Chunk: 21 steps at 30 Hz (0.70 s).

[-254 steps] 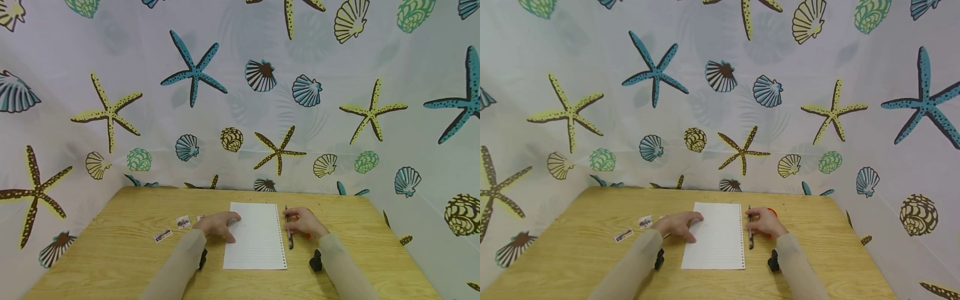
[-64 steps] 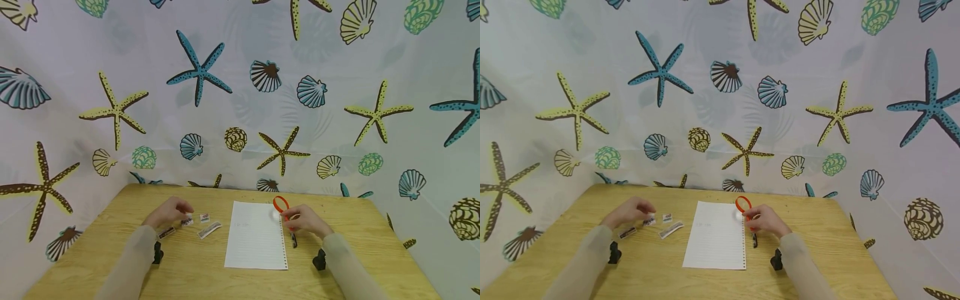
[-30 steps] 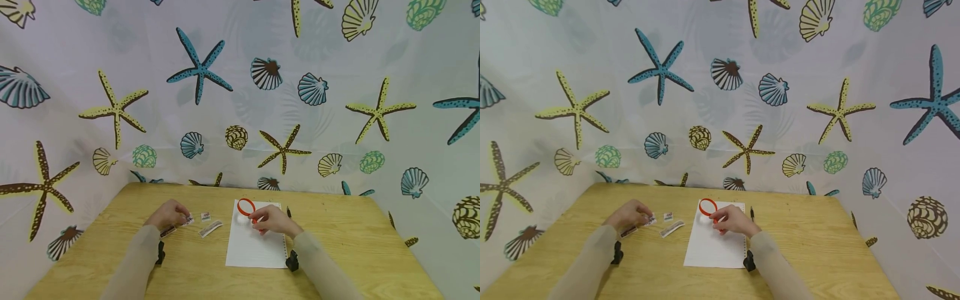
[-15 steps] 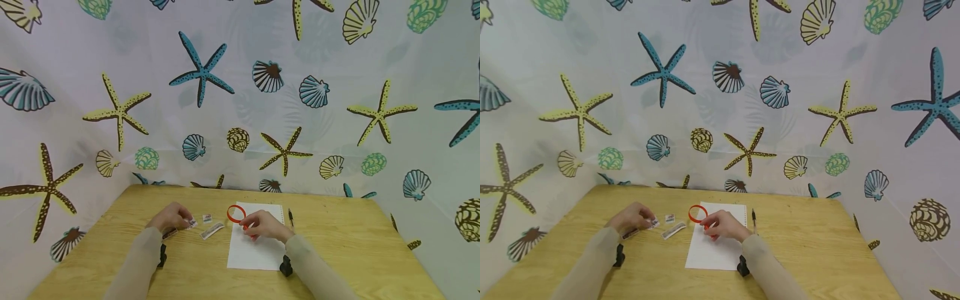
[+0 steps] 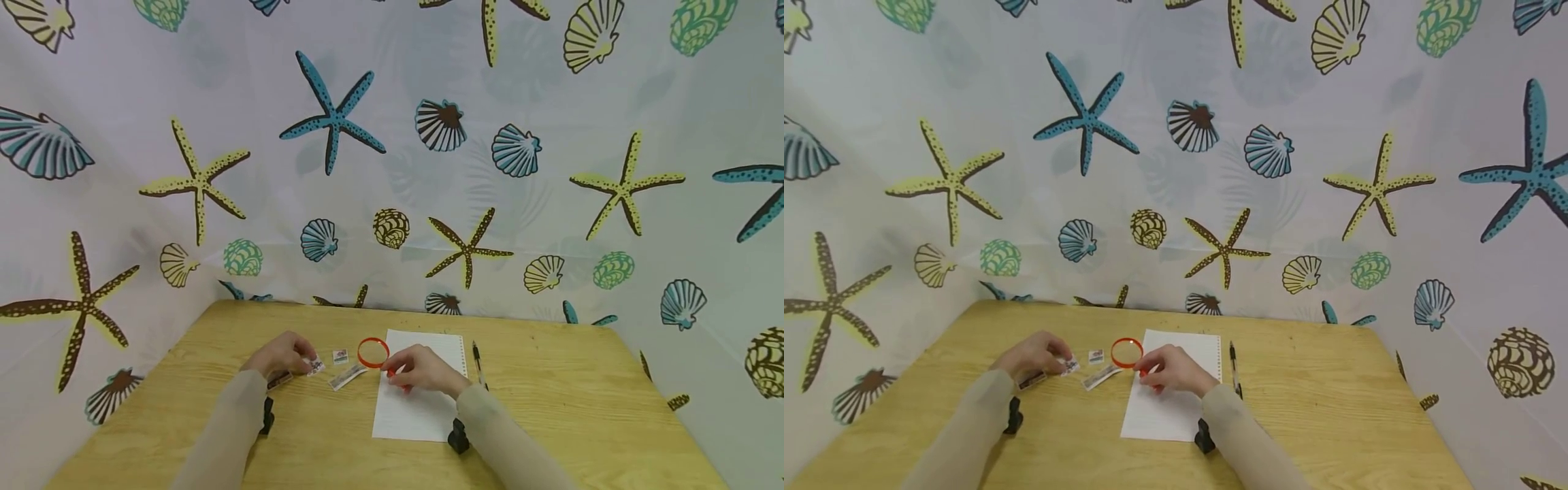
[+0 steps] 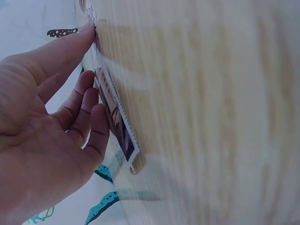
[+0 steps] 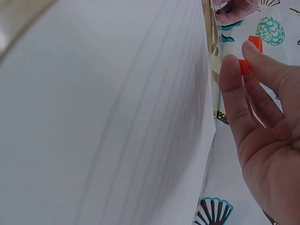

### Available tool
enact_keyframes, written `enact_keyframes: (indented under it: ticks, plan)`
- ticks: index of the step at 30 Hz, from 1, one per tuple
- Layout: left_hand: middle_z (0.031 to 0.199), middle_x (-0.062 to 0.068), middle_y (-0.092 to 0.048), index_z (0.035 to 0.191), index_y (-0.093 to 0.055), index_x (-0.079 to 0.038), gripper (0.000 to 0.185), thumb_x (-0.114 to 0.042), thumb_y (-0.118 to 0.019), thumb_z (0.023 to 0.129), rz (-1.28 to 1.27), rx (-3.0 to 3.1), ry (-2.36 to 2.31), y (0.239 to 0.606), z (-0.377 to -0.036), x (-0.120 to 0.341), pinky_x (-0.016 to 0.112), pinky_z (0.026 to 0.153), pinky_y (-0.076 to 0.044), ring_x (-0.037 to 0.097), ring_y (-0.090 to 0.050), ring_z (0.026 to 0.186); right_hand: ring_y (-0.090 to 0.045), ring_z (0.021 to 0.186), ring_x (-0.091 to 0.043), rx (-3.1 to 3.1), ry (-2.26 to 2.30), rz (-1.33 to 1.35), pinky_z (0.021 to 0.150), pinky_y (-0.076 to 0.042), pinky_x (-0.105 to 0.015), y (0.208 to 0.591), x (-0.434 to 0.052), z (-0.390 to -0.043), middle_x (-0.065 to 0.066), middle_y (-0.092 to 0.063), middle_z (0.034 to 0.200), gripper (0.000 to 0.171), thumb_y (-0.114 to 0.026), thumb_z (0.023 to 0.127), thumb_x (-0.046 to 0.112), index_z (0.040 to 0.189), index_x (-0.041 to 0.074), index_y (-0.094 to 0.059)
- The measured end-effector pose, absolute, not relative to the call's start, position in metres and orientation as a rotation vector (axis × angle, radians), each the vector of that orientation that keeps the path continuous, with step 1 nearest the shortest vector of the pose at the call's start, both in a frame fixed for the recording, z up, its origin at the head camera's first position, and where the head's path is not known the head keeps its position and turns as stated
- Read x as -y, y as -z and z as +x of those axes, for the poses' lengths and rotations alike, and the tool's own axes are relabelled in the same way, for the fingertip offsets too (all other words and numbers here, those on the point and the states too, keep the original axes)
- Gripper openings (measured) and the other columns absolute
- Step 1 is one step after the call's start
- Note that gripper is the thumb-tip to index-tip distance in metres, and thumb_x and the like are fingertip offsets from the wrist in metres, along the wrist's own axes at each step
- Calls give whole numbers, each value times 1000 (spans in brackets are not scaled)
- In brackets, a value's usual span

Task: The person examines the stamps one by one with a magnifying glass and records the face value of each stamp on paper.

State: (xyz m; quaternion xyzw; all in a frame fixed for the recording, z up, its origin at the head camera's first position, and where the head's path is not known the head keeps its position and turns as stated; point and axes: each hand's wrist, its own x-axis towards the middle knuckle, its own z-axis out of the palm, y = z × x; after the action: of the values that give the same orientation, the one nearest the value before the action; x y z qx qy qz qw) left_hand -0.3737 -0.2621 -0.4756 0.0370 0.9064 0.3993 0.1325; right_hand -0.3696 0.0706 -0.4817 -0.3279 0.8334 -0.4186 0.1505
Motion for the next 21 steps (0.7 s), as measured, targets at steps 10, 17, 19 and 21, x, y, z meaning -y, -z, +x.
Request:
enact_keyframes:
  ticks: [10, 17, 19, 21]
  plan:
    - [110, 16, -65, 102, -69, 1, 19, 4, -71, 83, 231, -2645, -1119, 477, -376, 265, 35, 80, -52, 23, -57, 95, -62, 61, -12, -2382, 1241, -978, 58, -56, -31, 483, -55, -368, -1, -69, 86, 8, -72, 87, 5, 95, 7, -69]
    - [110, 14, -65, 101, -70, 0, 19, 3, -72, 82, 257, -2655, -1116, 480, -376, 267, 36, 80, -51, 23, -54, 96, -64, 65, -14, -2375, 1245, -935, 58, -57, -33, 483, -45, -367, -6, -71, 95, 17, -73, 86, 3, 100, 7, -65]
    - [109, 14, -64, 102, -70, 0, 20, 4, -71, 82, 233, -2644, -1126, 480, -376, 266, 35, 78, -51, 22, -54, 94, -63, 65, -14, -2375, 1243, -930, 58, -57, -32, 483, -42, -366, -7, -70, 95, 19, -74, 85, 2, 100, 7, -65]
    - [109, 13, -64, 102, -70, -1, 20, 4, -71, 82, 220, -2645, -1122, 480, -377, 266, 34, 78, -51, 22, -54, 94, -62, 64, -13, -2380, 1237, -937, 57, -57, -31, 483, -38, -365, -7, -70, 95, 19, -75, 84, 2, 99, 8, -65]
